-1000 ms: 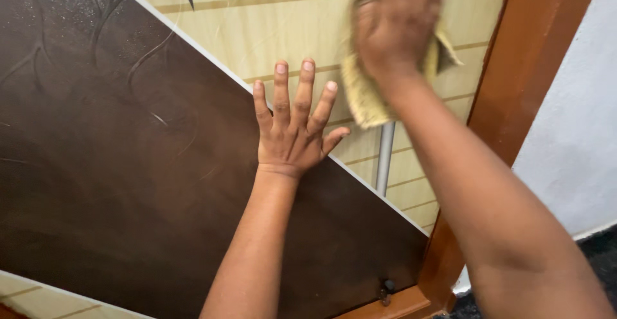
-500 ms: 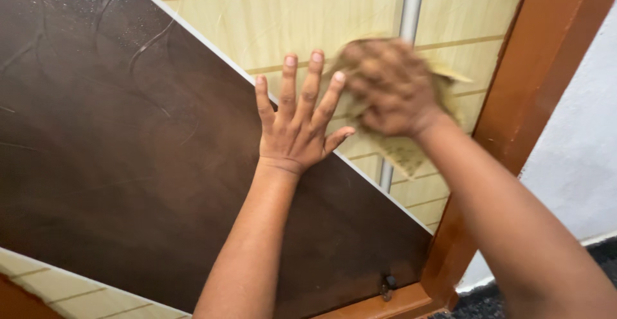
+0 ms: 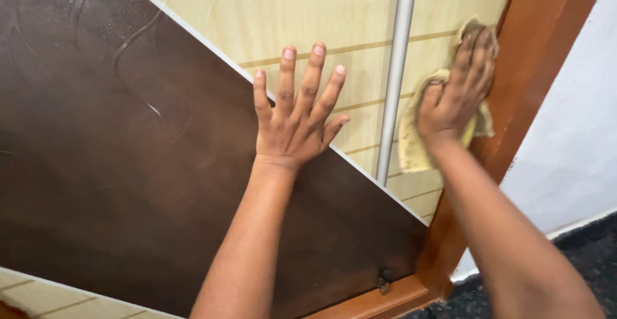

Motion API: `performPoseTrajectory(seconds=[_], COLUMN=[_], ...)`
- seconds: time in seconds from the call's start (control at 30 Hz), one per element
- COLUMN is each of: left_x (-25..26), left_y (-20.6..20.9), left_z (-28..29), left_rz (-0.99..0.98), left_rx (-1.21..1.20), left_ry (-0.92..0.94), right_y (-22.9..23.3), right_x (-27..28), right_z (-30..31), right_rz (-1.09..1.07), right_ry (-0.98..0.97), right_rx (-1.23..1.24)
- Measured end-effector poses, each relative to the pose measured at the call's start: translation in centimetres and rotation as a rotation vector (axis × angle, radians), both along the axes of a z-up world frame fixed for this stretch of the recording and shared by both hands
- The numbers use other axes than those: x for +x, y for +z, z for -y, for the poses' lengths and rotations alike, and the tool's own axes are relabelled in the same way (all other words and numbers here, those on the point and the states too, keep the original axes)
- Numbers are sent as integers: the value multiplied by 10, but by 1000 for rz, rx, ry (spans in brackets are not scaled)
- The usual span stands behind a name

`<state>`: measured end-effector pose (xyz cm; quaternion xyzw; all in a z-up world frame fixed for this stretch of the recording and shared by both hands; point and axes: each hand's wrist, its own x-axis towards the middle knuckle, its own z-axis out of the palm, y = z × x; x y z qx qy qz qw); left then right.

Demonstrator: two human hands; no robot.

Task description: The person wipes the surface of a wooden door with a yellow cloth. They clean the upper section with floral patterns, the middle section, and the lower section, including the door frame and the metal latch area.

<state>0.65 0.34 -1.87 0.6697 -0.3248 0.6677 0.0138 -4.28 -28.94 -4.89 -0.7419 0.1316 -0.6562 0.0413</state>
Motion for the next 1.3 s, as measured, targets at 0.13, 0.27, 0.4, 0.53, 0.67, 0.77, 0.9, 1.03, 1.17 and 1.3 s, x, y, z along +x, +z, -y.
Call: performPoseTrajectory(seconds=[0.13, 0.27, 0.4, 0.53, 0.67, 0.77, 0.9, 1.03, 1.17, 1.3], left_x=[-3, -1, -3, -10, -12, -14, -15, -17, -17, -13], left_y=[1, 3, 5, 8, 10, 7, 3, 4, 3, -16], left_z=[0, 0, 0, -1, -2, 1, 4, 5, 5, 3], left_rz=[-51, -71, -73, -156, -205, -229, -269, -290, -330, -375], left_rx=[-51, -46, -41, -22, -26, -13, 4, 14, 19, 26], left_ry=[-25, -33, 5, 18, 13, 60, 81, 84, 73, 37], right_y=[-14, -26, -40, -48, -57, -72, -98, -117, -129, -135], right_x=[3, 1, 4, -1, -3, -4, -6, -10, -18, -17], right_z=[-58, -106, -129, -122, -106, -76, -20, 16, 27, 32], right_rz=[-51, -109, -115, -132, -113, -115, -185, -103, -16, -36], right_ry=[-60, 30, 127, 188, 235, 207, 107, 66, 111, 93], right_rx=[-62, -191, -477, -717, -781, -795, -648, -393, -251, -285])
